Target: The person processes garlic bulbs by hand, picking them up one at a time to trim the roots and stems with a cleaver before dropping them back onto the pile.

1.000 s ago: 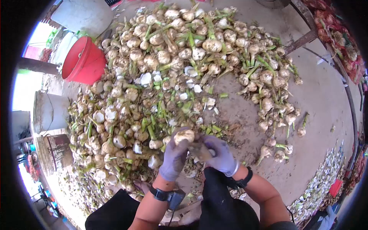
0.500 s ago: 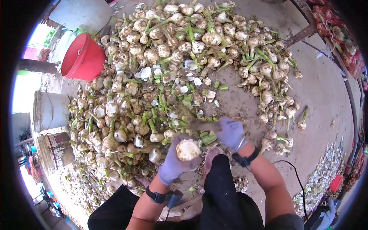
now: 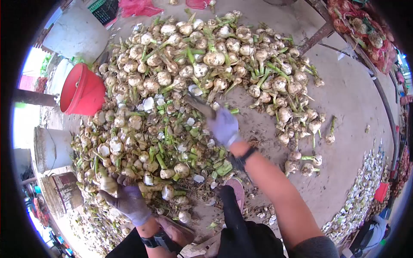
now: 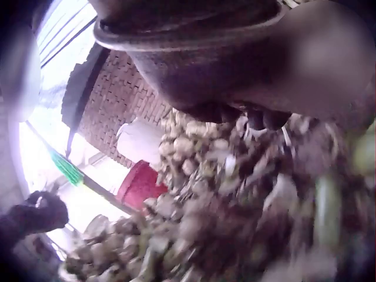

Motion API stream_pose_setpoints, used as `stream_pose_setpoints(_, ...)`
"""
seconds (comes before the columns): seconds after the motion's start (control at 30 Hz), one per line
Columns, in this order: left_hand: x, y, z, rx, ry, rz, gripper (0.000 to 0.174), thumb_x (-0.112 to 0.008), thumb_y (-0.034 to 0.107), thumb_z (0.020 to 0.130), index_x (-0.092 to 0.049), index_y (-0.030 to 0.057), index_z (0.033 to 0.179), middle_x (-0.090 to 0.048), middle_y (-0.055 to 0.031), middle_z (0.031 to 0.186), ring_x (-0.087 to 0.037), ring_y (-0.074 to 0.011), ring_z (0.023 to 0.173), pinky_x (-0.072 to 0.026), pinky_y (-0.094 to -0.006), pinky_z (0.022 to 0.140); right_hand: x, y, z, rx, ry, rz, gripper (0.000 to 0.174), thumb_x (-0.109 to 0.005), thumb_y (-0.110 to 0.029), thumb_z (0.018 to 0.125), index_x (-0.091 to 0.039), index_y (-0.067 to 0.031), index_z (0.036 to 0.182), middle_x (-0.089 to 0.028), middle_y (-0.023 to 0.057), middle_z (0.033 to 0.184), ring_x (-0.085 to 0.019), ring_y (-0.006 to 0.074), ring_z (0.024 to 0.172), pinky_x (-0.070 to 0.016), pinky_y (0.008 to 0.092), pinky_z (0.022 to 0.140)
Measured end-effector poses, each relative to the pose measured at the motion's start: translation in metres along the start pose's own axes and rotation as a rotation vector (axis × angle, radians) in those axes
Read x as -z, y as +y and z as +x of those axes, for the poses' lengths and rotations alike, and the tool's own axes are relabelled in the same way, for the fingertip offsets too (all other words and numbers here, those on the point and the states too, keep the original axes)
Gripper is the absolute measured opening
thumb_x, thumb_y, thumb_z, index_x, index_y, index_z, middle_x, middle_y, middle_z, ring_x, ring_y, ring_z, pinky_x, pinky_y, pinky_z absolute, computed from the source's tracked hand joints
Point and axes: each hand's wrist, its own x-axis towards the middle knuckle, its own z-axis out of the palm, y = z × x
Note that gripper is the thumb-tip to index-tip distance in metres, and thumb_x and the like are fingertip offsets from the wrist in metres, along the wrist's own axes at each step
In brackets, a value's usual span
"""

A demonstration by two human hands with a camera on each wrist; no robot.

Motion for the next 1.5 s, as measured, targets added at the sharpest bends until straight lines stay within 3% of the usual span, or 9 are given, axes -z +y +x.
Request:
stream_pose_setpoints(0.3, 0.031, -0.087, -0.023, 0.497, 0.224, 0.249, 0.054, -0.049, 0.046, 0.095, -0.052, 0.0021, 0.125, -0.06, -0.0102, 0.113, -0.054, -0.0221, 0.088, -0.0457, -0.032, 0.077, -0.003, 0.017, 0.045, 0.317, -0.412, -0.481, 0.03, -0.051, -0.027, 0.089, -0.063, -0.004, 0.104, -0.06, 0.0164, 0.115, -0.062, 0.0309, 0.099, -0.0507, 0.0396, 0.085)
stream_pose_setpoints(0.47, 0.037, -0.135, -0.032, 0.956, 0.263, 0.366, 0.047, -0.057, 0.036, 0.093, -0.049, 0.0005, 0.124, -0.063, -0.0096, 0.101, -0.06, -0.0264, 0.093, -0.048, -0.0383, 0.083, 0.031, -0.007, -0.112, 0.273, -0.411, 0.482, 0.034, -0.064, -0.028, 0.077, -0.06, -0.0044, 0.101, -0.06, 0.0167, 0.1, -0.063, 0.0309, 0.084, -0.0525, 0.0383, 0.071)
stream_pose_setpoints(0.53, 0.065, -0.139, -0.031, 0.242, -1.007, 1.325, 0.049, -0.065, 0.019, 0.089, -0.042, 0.0003, 0.129, -0.061, -0.0111, 0.109, -0.06, -0.0262, 0.1, -0.0499, -0.0377, 0.083, 0.054, -0.021, -0.146, 0.381, -0.416, 0.649, 0.036, -0.066, -0.028, 0.074, -0.059, -0.0049, 0.101, -0.06, 0.0162, 0.099, -0.063, 0.0313, 0.084, -0.0522, 0.0377, 0.071)
stream_pose_setpoints(0.57, 0.06, -0.14, -0.03, 0.248, -0.999, 1.328, 0.049, -0.065, 0.019, 0.089, -0.042, 0.0003, 0.129, -0.061, -0.0111, 0.109, -0.06, -0.0262, 0.1, -0.0499, -0.0377, 0.083, 0.067, -0.024, -0.153, 0.402, -0.51, 0.664, 0.03, -0.067, -0.022, 0.073, -0.059, -0.0043, 0.096, -0.061, 0.0133, 0.098, -0.061, 0.0307, 0.086, -0.0506, 0.037, 0.075)
stream_pose_setpoints(0.63, 0.032, -0.143, -0.033, 0.956, -0.151, 0.592, 0.063, -0.071, 0.006, 0.082, -0.036, 0.0019, 0.134, -0.056, -0.0116, 0.12, -0.059, -0.0254, 0.105, -0.052, -0.0351, 0.085, 0.089, -0.026, -0.156, 0.419, -0.608, 0.682, 0.025, -0.068, -0.016, 0.071, -0.058, -0.0038, 0.091, -0.061, 0.0105, 0.097, -0.06, 0.0301, 0.088, -0.0489, 0.0363, 0.079)
stream_pose_setpoints(0.83, 0.038, -0.127, -0.048, 0.7, -0.333, 0.647, 0.076, -0.067, 0.004, 0.083, -0.02, 0.0055, 0.143, -0.045, -0.0134, 0.134, -0.05, -0.0247, 0.121, -0.0453, -0.0389, 0.101, 0.113, -0.024, -0.119, 0.387, -0.241, 0.003, 0.04, -0.068, -0.024, 0.059, -0.056, -0.0052, 0.091, -0.056, 0.0124, 0.098, -0.06, 0.0341, 0.083, -0.0485, 0.0406, 0.071)
stream_pose_setpoints(1.03, 0.001, -0.121, -0.032, 1.261, 0.389, -0.178, 0.058, -0.058, 0.011, 0.091, -0.029, -0.0026, 0.14, -0.057, -0.0179, 0.12, -0.06, -0.0268, 0.107, -0.0511, -0.0393, 0.092, 0.108, -0.029, -0.133, 0.534, -0.248, 0.038, 0.037, -0.067, -0.026, 0.058, -0.056, -0.0068, 0.087, -0.055, 0.0125, 0.092, -0.059, 0.0343, 0.078, -0.047, 0.0434, 0.068)
stream_pose_setpoints(1.17, 0.011, -0.117, -0.059, 0.76, -0.177, 0.897, 0.07, -0.078, 0.015, 0.076, -0.041, -0.0019, 0.133, -0.062, -0.0135, 0.107, -0.062, -0.018, 0.095, -0.0521, -0.0324, 0.083, 0.09, -0.003, -0.133, 0.377, -0.343, 0.016, 0.042, -0.066, -0.03, 0.064, -0.061, -0.0066, 0.098, -0.062, 0.0143, 0.099, -0.063, 0.0321, 0.085, -0.0498, 0.0413, 0.071)
stream_pose_setpoints(1.5, -0.005, -0.132, -0.035, 0.367, -0.092, 1.033, 0.046, -0.08, 0.013, 0.075, -0.055, -0.0011, 0.111, -0.059, -0.0073, 0.103, -0.059, -0.0153, 0.08, -0.0521, -0.0305, 0.07, 0.082, 0.014, -0.162, -0.176, -0.326, 0.22, 0.041, -0.058, -0.038, 0.084, -0.068, -0.0006, 0.096, -0.063, 0.0188, 0.067, -0.063, 0.0326, 0.066, -0.0509, 0.0427, 0.065)
